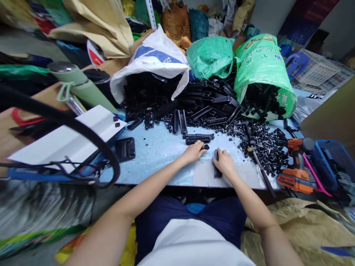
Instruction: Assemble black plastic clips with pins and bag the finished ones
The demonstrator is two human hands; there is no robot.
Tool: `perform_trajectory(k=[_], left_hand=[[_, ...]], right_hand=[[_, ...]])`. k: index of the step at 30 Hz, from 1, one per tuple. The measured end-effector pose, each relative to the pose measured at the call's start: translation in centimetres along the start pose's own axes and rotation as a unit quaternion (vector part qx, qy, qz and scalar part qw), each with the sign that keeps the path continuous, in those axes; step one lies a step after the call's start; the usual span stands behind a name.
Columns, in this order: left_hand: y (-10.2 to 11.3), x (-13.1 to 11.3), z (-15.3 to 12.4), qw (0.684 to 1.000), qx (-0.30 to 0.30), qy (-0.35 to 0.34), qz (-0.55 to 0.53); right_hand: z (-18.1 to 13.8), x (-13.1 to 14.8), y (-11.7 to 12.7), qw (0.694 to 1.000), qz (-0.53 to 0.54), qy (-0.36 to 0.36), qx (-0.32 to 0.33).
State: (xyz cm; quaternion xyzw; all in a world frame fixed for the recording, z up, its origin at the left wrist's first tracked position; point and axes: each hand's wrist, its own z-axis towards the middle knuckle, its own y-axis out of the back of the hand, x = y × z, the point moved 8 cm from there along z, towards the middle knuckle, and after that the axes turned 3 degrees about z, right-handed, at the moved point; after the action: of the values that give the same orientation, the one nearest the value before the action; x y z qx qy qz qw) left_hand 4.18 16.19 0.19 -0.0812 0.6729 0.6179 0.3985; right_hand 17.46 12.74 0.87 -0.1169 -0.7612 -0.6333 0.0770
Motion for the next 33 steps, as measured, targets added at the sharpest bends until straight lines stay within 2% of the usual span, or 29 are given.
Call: perform_trajectory(k=[2,3,6,8,9,11,13,15,17,21,23,25,28,30,33], left_hand=[[0.1,-0.4,-0.1,0.995,-0.044,0.014,-0.093],[0.0,-0.6,-0.5,0.987,-0.059,0.023,-0.151],[-1.0,-1.0,-2.5,0.949,-0.087,0.063,-0.297],[-0.8,-1.2,-3.8,0.940,-0.120,0.074,-0.311],[-0.4,-1.3,-4.3,0.944,-0.135,0.068,-0.294],[0.6,-1.7,-4.9,0.958,-0.150,0.042,-0.240],[1.3,-2.0,-5.4,0.971,-0.144,0.012,-0.192],[1.8,-2.5,-5.9,0.975,-0.151,-0.011,-0.163],[2.1,-3.2,-6.5,0.970,-0.187,-0.028,-0.155],[3.0,-4.4,-8.0,0.927,-0.343,-0.024,-0.151],[3.5,-4.7,-8.5,0.906,-0.396,-0.025,-0.147],[3.7,-5.0,-8.3,0.909,-0.386,-0.058,-0.147],[3.4,-4.4,-7.9,0.930,-0.319,-0.097,-0.152],[2.6,-2.6,-8.1,0.940,-0.293,-0.044,-0.171],[0.3,1.0,-9.3,0.926,-0.276,0.120,-0.230]], right_hand=[[0.4,0.5,-0.2,0.989,0.144,0.026,-0.003],[0.6,0.5,-0.4,0.970,0.242,0.034,-0.001],[0.5,0.4,-1.8,0.870,0.493,0.021,0.022],[0.3,0.9,-2.4,0.825,0.562,0.035,0.042],[0.1,1.3,-2.4,0.818,0.570,0.057,0.049],[-0.2,1.9,-1.9,0.828,0.546,0.115,0.058],[-0.5,2.4,-0.7,0.853,0.485,0.187,0.052],[-1.0,2.8,0.6,0.871,0.414,0.263,0.027],[-1.6,3.4,1.6,0.874,0.371,0.313,-0.006],[-2.6,4.4,1.5,0.860,0.410,0.299,-0.061],[-3.3,4.7,0.9,0.855,0.426,0.279,-0.094],[-4.1,4.7,0.4,0.856,0.419,0.274,-0.125],[-4.7,4.4,-0.5,0.867,0.389,0.276,-0.143],[-4.1,4.8,-1.1,0.893,0.335,0.281,-0.111],[-1.3,6.7,-1.6,0.938,0.181,0.292,-0.044]])
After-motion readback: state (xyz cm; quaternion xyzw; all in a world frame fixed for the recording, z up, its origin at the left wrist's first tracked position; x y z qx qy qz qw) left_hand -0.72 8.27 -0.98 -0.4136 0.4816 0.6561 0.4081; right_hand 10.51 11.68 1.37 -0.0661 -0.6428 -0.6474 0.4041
